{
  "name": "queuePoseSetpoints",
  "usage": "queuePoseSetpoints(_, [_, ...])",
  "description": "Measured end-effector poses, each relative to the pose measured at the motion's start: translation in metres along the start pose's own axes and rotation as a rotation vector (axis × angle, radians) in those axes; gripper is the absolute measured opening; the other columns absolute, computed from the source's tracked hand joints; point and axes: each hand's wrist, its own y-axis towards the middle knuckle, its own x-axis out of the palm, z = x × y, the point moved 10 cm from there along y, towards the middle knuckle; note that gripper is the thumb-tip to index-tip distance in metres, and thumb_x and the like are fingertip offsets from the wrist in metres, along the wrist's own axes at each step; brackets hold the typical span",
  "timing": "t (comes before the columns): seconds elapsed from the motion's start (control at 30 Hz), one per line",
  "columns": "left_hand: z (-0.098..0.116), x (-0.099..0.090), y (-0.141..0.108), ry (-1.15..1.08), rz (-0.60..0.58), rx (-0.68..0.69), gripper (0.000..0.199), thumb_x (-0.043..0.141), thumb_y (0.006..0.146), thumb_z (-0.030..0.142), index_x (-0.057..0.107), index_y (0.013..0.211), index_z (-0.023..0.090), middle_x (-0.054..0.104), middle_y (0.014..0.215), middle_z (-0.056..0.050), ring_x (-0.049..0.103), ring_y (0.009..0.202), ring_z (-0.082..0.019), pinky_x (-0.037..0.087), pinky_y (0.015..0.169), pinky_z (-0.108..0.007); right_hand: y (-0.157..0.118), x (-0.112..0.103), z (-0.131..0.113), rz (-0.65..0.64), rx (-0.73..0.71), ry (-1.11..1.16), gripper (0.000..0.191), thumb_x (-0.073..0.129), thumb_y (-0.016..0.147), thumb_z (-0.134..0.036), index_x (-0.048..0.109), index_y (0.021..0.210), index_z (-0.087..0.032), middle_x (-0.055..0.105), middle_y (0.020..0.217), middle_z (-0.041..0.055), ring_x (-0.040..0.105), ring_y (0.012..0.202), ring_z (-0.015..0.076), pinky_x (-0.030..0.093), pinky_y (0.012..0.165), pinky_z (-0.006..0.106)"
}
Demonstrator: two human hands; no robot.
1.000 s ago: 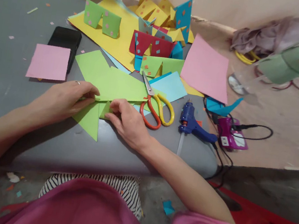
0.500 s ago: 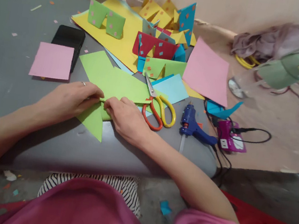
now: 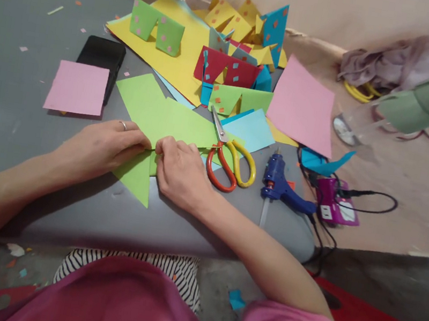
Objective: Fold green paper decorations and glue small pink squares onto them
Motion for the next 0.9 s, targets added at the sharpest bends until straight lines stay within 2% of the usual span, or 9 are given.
queuePoseSetpoints(0.2, [0.007,0.0,-0.002,0.049,-0.073,0.024,0.032,0.043,0.097,0.015,0.073,0.106,0.022,0.07,0.1,-0.007,0.063,0.089,-0.021,0.046,0.065,-0.029,-0.001,0.001,-0.004,0.035,-0.034,-0.095,0.012,0.038,0.096,-0.017,0.05,0.096,-0.019,0.062,0.078,0.0061,0.049,0.076,0.0221,0.035,0.072,0.035])
queuePoseSetpoints(0.33, [0.015,0.002,-0.005,0.097,-0.134,0.095,0.035,0.044,0.096,0.01,0.073,0.11,0.023,0.07,0.107,-0.007,0.063,0.092,-0.023,0.046,0.068,-0.031,-0.003,0.0,-0.011,0.066,-0.088,-0.221,0.02,0.036,0.099,-0.017,0.054,0.092,-0.019,0.059,0.073,0.0059,0.044,0.073,0.0226,0.034,0.069,0.036])
queuePoseSetpoints(0.47, [0.021,0.003,-0.008,0.111,-0.137,0.16,0.036,0.043,0.096,0.008,0.074,0.107,0.022,0.071,0.107,-0.007,0.063,0.092,-0.022,0.047,0.072,-0.032,-0.008,-0.015,-0.017,0.097,-0.123,-0.361,0.023,0.041,0.101,-0.024,0.061,0.091,-0.018,0.064,0.085,0.01,0.047,0.08,0.0248,0.035,0.074,0.039])
queuePoseSetpoints(0.6, [0.023,0.003,-0.009,0.102,-0.149,0.173,0.035,0.045,0.095,0.008,0.073,0.108,0.022,0.071,0.108,-0.007,0.063,0.092,-0.022,0.048,0.073,-0.032,-0.022,-0.028,-0.024,0.056,-0.194,-0.316,0.018,0.049,0.1,-0.027,0.066,0.101,-0.021,0.071,0.1,0.0069,0.053,0.091,0.024,0.037,0.08,0.039])
queuePoseSetpoints(0.73, [0.023,0.005,-0.01,0.127,-0.18,0.173,0.036,0.043,0.095,0.006,0.073,0.109,0.021,0.071,0.112,-0.008,0.064,0.093,-0.024,0.049,0.073,-0.034,-0.04,-0.026,-0.032,0.073,-0.311,-0.334,0.017,0.054,0.099,-0.024,0.068,0.109,-0.023,0.075,0.103,0.0031,0.058,0.096,0.0222,0.037,0.083,0.038])
queuePoseSetpoints(0.9, [0.025,0.003,-0.011,0.131,-0.135,0.213,0.038,0.041,0.093,0.004,0.073,0.106,0.02,0.072,0.111,-0.008,0.065,0.089,-0.023,0.048,0.07,-0.033,-0.049,-0.019,-0.031,0.111,-0.357,-0.348,0.02,0.057,0.097,-0.022,0.068,0.114,-0.018,0.076,0.102,0.0042,0.059,0.096,0.021,0.039,0.085,0.038])
